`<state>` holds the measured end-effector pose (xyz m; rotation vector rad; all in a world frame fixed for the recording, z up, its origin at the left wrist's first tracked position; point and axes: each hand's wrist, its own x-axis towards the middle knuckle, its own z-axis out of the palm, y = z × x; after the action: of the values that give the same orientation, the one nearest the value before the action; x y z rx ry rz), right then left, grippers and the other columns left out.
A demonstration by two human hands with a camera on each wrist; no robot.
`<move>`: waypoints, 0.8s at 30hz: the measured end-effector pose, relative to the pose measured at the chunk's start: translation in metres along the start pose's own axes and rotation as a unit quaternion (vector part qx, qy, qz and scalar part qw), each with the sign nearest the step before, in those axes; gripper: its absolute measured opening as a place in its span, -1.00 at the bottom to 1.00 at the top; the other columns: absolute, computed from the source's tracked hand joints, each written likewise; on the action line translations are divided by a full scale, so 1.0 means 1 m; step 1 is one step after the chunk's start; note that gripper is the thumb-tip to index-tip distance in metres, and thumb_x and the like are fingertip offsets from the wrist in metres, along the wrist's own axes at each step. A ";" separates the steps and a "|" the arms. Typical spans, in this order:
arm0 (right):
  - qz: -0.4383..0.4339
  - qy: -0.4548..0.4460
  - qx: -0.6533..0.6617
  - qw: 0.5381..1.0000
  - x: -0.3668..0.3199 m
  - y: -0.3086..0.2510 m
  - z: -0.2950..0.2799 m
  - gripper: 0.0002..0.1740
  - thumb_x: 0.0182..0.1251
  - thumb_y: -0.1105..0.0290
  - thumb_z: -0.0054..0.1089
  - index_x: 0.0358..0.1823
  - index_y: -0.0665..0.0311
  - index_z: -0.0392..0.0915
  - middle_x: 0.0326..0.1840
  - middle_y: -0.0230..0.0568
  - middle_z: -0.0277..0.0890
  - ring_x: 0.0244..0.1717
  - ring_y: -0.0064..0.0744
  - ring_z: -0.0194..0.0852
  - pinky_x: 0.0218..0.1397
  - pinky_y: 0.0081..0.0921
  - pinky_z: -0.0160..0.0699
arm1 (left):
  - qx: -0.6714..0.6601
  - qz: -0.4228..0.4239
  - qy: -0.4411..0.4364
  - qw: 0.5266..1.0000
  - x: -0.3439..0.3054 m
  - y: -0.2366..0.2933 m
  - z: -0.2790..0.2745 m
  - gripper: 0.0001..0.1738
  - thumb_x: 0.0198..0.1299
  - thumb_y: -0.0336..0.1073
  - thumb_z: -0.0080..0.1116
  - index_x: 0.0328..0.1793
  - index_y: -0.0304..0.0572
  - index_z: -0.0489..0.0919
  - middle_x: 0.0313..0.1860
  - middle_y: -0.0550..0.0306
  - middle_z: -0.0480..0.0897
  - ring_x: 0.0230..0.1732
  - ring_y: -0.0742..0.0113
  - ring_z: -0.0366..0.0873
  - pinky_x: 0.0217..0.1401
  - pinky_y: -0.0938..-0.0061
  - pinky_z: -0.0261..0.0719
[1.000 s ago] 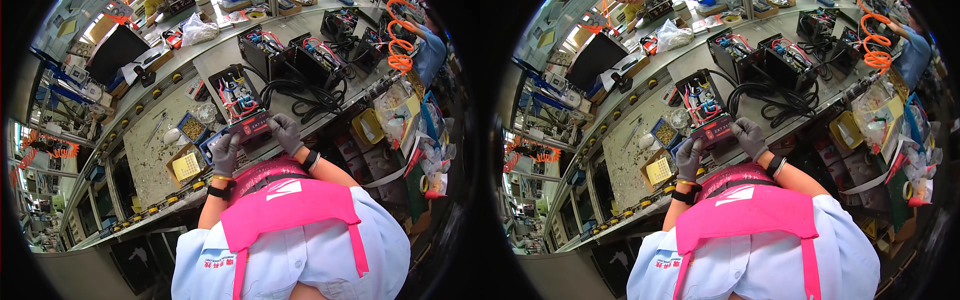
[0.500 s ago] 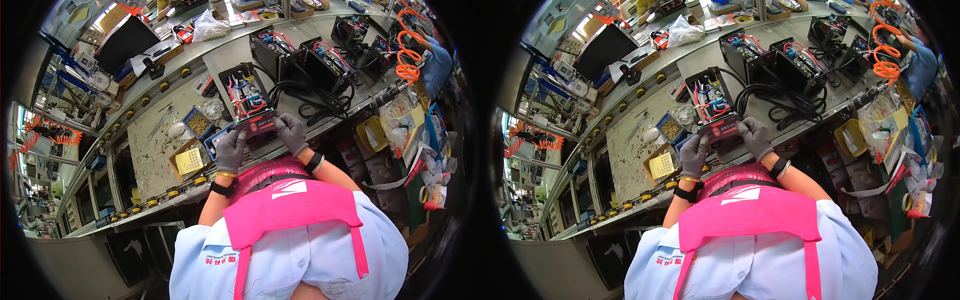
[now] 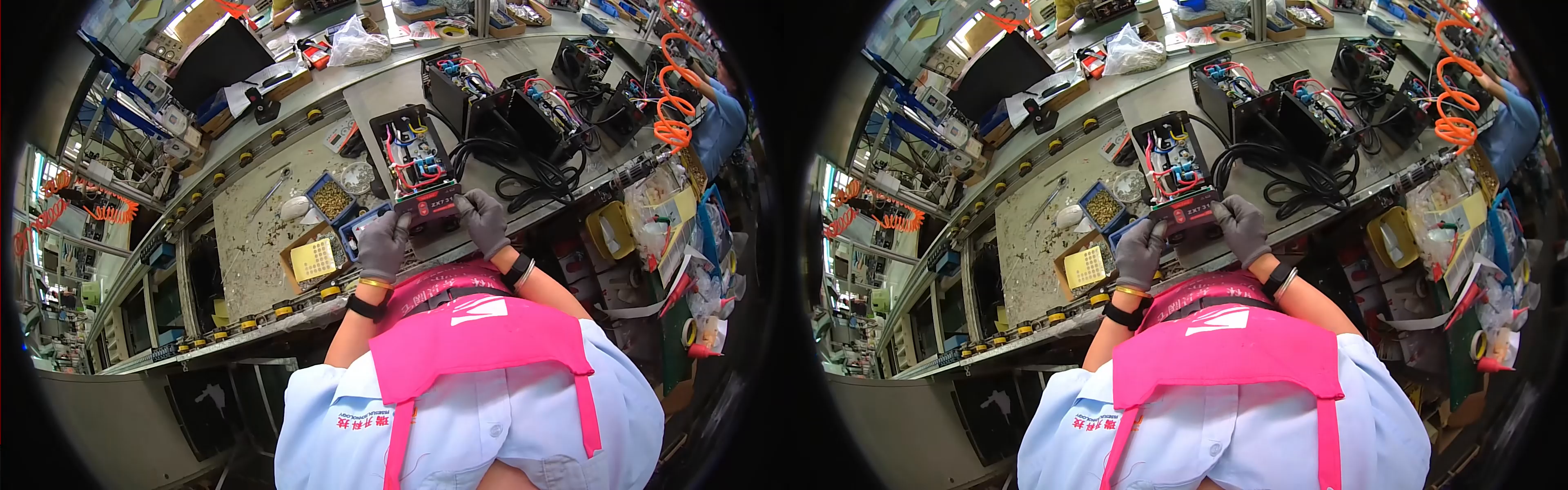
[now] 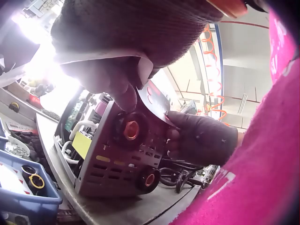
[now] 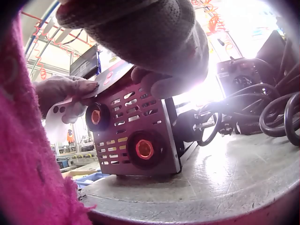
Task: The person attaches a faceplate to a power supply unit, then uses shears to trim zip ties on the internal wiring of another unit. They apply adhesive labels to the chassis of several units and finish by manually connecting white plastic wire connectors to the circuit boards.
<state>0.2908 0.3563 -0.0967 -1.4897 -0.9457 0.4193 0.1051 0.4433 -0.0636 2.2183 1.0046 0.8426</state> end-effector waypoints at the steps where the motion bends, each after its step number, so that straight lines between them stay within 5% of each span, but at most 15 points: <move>1: 0.000 0.000 -0.004 1.000 0.000 0.000 0.000 -0.74 0.31 0.31 0.17 -0.49 0.33 0.49 -0.66 -0.33 0.41 -0.59 -0.67 0.26 -0.51 -0.55 0.31 | -0.004 0.002 -0.001 1.000 0.000 -0.002 0.001 -0.73 0.25 -0.11 0.10 -0.33 -0.15 0.57 -0.57 -0.05 0.53 -0.52 0.03 0.50 -0.45 0.26 0.39; 3: 0.014 -0.004 0.016 1.000 -0.001 0.000 0.000 -0.74 0.30 0.32 0.18 -0.48 0.33 0.49 -0.66 -0.34 0.41 -0.58 -0.68 0.26 -0.50 -0.57 0.31 | -0.013 0.004 -0.002 1.000 0.000 -0.005 0.003 -0.71 0.28 -0.13 0.09 -0.33 -0.20 0.57 -0.62 0.04 0.52 -0.59 0.26 0.50 -0.48 0.41 0.38; 9: 0.023 -0.004 0.037 0.999 -0.001 -0.003 0.001 -0.75 0.29 0.32 0.19 -0.47 0.34 0.50 -0.65 -0.37 0.43 -0.57 -0.70 0.28 -0.49 -0.60 0.33 | -0.028 -0.002 0.007 1.000 -0.001 -0.004 0.004 -0.73 0.28 -0.14 0.09 -0.30 -0.20 0.60 -0.63 0.11 0.55 -0.61 0.35 0.51 -0.51 0.44 0.39; 19: 0.027 -0.010 0.005 1.000 0.000 -0.007 -0.001 -0.74 0.28 0.29 0.19 -0.47 0.34 0.50 -0.64 -0.30 0.47 -0.58 -0.63 0.35 -0.49 -0.54 0.34 | 0.098 -0.038 0.024 0.994 -0.001 0.002 0.002 -0.62 0.21 0.00 0.14 -0.44 -0.15 0.57 -0.66 0.00 0.52 -0.62 0.10 0.49 -0.53 0.32 0.36; 24: -0.046 -0.033 -0.101 0.993 0.004 -0.012 -0.009 -0.75 0.24 0.29 0.20 -0.48 0.32 0.49 -0.58 -0.14 0.48 -0.54 -0.26 0.44 -0.44 -0.39 0.35 | 0.199 0.069 0.043 0.977 0.005 0.005 -0.006 -0.56 0.19 0.09 0.11 -0.50 -0.11 0.54 -0.67 -0.01 0.49 -0.58 -0.01 0.49 -0.54 0.23 0.35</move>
<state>0.2961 0.3519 -0.0828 -1.6146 -1.1318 0.3144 0.1060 0.4459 -0.0549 2.6345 1.1512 0.8629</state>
